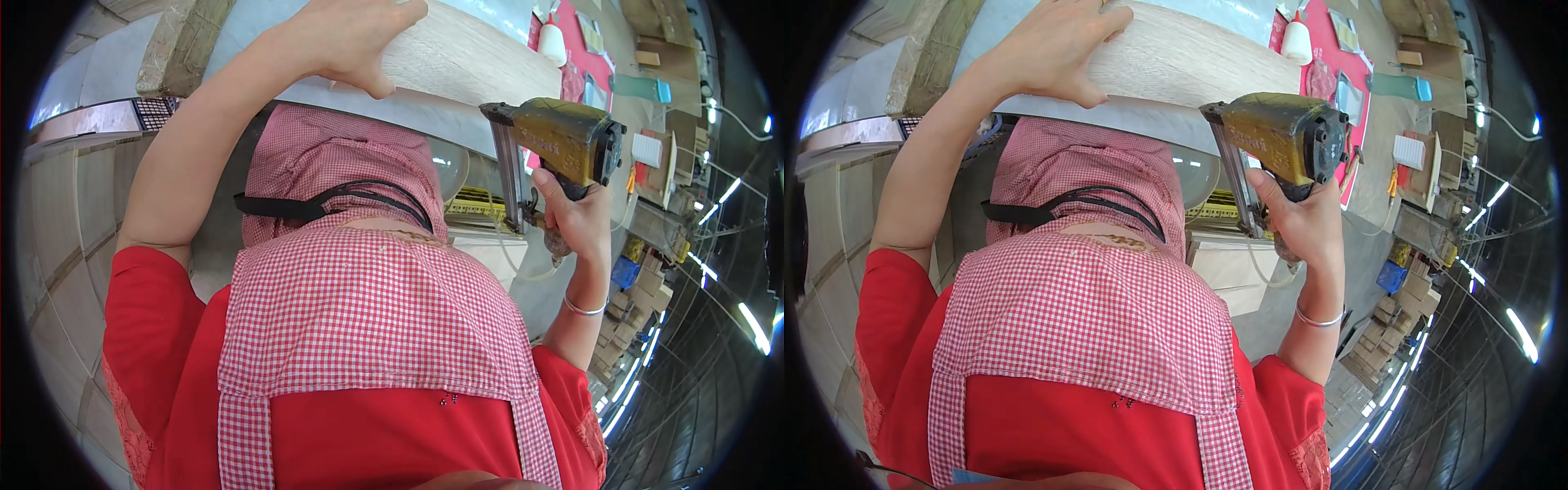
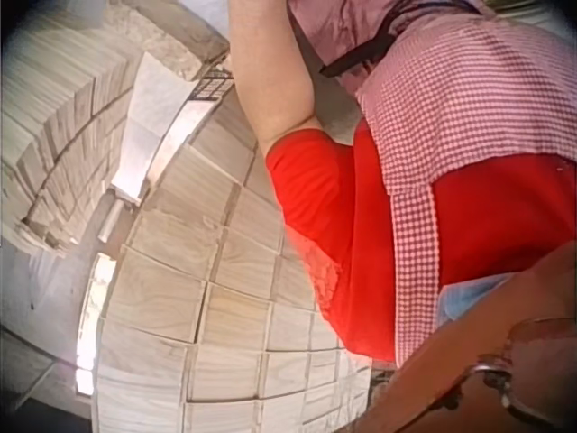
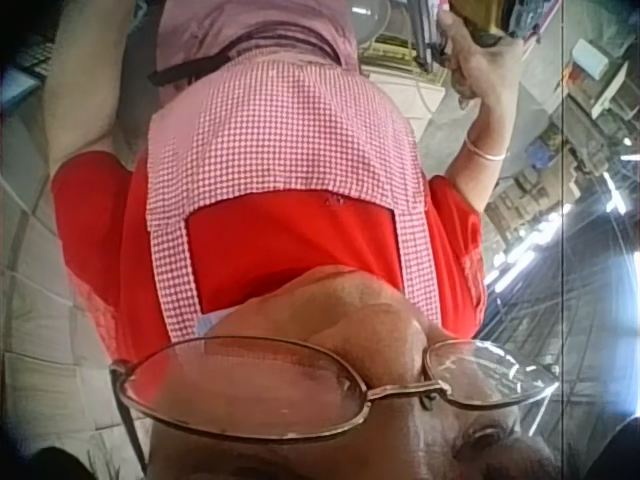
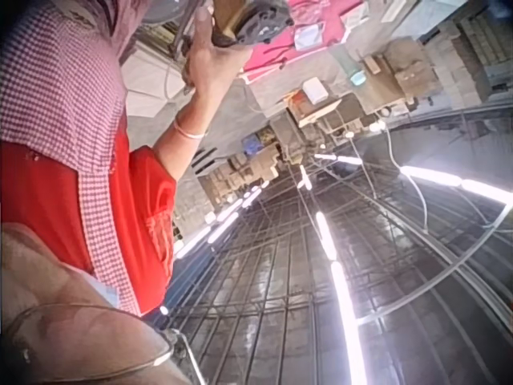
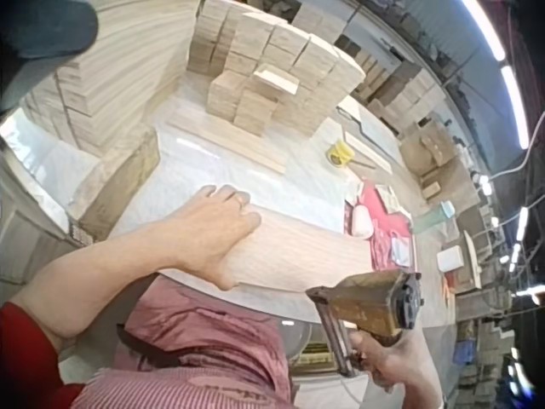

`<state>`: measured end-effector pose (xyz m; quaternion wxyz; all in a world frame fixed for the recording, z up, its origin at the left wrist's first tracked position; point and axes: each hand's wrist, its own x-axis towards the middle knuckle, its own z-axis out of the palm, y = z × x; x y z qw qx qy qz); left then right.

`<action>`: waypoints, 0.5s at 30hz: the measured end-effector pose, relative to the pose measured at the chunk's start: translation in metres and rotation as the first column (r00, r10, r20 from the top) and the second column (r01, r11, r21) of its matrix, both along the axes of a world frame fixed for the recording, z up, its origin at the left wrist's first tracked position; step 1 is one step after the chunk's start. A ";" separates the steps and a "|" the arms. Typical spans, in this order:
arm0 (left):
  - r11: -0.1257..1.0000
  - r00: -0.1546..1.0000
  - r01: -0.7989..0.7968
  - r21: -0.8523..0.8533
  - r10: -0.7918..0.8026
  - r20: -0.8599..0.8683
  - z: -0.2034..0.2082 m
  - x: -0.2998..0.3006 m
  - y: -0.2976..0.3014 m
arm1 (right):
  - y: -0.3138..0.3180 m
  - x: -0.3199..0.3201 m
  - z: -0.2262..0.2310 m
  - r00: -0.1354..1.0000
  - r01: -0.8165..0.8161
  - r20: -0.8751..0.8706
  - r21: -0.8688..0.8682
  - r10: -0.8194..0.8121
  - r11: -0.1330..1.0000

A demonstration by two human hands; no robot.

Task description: Assembling and gluing wooden shelf units in a woodworking shop.

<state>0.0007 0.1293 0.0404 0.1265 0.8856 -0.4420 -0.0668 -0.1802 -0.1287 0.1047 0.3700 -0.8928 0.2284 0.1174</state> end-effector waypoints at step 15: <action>0.727 0.880 0.317 -0.610 0.015 0.474 -0.076 0.013 0.021 | 0.024 0.003 0.004 0.998 0.036 -0.040 -0.067 -0.039 0.997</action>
